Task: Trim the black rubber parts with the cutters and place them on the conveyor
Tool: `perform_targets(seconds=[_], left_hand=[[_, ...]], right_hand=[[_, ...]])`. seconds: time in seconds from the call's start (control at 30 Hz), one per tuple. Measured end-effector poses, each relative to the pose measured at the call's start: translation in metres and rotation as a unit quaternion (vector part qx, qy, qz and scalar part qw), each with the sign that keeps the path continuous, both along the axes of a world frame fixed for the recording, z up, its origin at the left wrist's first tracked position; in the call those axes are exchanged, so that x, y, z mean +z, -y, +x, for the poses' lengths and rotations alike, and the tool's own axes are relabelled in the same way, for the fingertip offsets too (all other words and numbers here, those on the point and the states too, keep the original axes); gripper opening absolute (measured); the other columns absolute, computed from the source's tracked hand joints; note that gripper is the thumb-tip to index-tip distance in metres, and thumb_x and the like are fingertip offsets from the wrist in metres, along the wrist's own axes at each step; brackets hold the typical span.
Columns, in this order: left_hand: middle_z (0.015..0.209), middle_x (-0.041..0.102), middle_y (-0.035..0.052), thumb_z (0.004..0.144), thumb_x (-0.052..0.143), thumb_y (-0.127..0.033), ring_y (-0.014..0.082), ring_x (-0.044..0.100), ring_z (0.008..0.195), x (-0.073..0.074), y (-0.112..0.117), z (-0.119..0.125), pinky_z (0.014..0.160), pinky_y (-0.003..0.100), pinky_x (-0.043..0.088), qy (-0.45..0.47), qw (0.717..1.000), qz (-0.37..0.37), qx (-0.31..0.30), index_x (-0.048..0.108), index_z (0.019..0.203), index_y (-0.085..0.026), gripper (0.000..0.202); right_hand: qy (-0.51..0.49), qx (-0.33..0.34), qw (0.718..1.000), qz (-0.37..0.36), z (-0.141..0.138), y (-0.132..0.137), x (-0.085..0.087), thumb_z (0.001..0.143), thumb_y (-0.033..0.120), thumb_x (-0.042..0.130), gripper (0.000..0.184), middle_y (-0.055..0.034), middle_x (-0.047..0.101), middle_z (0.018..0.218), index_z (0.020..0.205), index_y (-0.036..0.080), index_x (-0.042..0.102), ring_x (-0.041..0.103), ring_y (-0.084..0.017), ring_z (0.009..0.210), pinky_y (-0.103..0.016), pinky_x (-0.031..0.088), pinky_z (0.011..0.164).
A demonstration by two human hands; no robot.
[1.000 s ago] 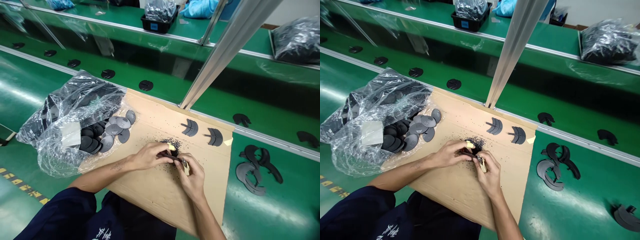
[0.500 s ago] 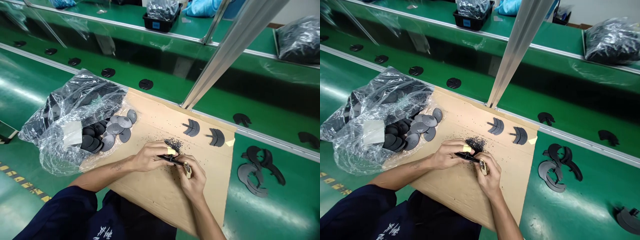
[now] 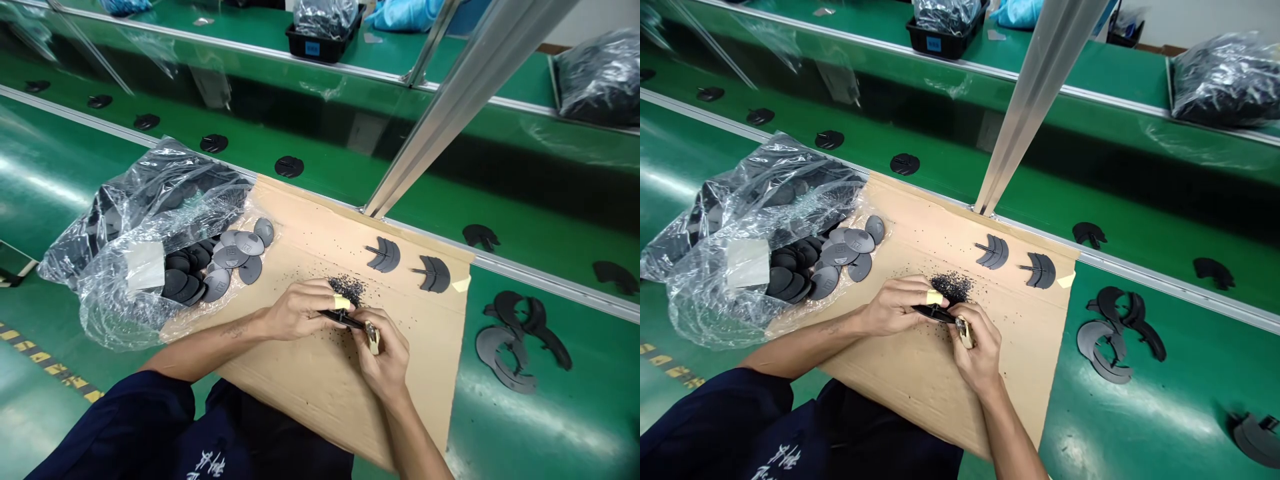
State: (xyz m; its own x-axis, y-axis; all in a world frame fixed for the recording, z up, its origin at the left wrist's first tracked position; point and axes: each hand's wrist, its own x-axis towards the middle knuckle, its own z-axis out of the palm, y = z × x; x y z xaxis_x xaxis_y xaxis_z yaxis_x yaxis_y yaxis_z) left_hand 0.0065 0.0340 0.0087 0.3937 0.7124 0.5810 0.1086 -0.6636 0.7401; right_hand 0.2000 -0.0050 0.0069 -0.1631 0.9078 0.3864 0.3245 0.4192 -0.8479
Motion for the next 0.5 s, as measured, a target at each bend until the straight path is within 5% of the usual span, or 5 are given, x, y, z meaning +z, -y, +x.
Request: perform_targets(seconds=[0.13, 0.37, 0.5], left_hand=[[0.088, 0.078, 0.009, 0.092, 0.07, -0.029, 0.0162, 0.07, 0.077, 0.0006, 0.0009, -0.0004, 0.073, 0.031, 0.058, 0.0, 1.0, 0.004, 0.019, 0.074, 0.103, -0.016, 0.018], [0.098, 0.077, 0.0122, 0.089, 0.073, -0.036, 0.02, 0.072, 0.09, -0.0014, 0.0017, 0.0009, 0.081, 0.033, 0.058, -0.012, 0.998, -0.069, -0.005, 0.07, 0.118, -0.013, 0.037], [0.094, 0.077, 0.0106, 0.091, 0.071, -0.028, 0.0183, 0.072, 0.086, -0.0027, 0.003, 0.0011, 0.079, 0.03, 0.058, 0.008, 0.997, -0.078, 0.006, 0.072, 0.113, -0.013, 0.026]], right_hand=[[-0.013, 0.006, 1.0, -0.009, -0.0005, -0.0002, 0.0004, 0.091, 0.014, 0.061, 0.012, -0.0056, 0.07, 0.093, 0.098, 0.024, 0.064, 0.067, -0.02, 0.082, -0.034, 0.054, 0.074], [-0.029, -0.02, 0.999, -0.035, -0.0006, 0.0026, 0.0001, 0.093, 0.02, 0.063, 0.004, -0.0048, 0.069, 0.091, 0.094, 0.023, 0.064, 0.066, -0.019, 0.082, -0.034, 0.054, 0.075], [-0.021, -0.033, 0.998, -0.048, -0.0007, 0.0024, 0.0011, 0.093, 0.026, 0.063, 0.005, -0.0064, 0.069, 0.09, 0.096, 0.023, 0.065, 0.066, -0.022, 0.082, -0.037, 0.056, 0.075]])
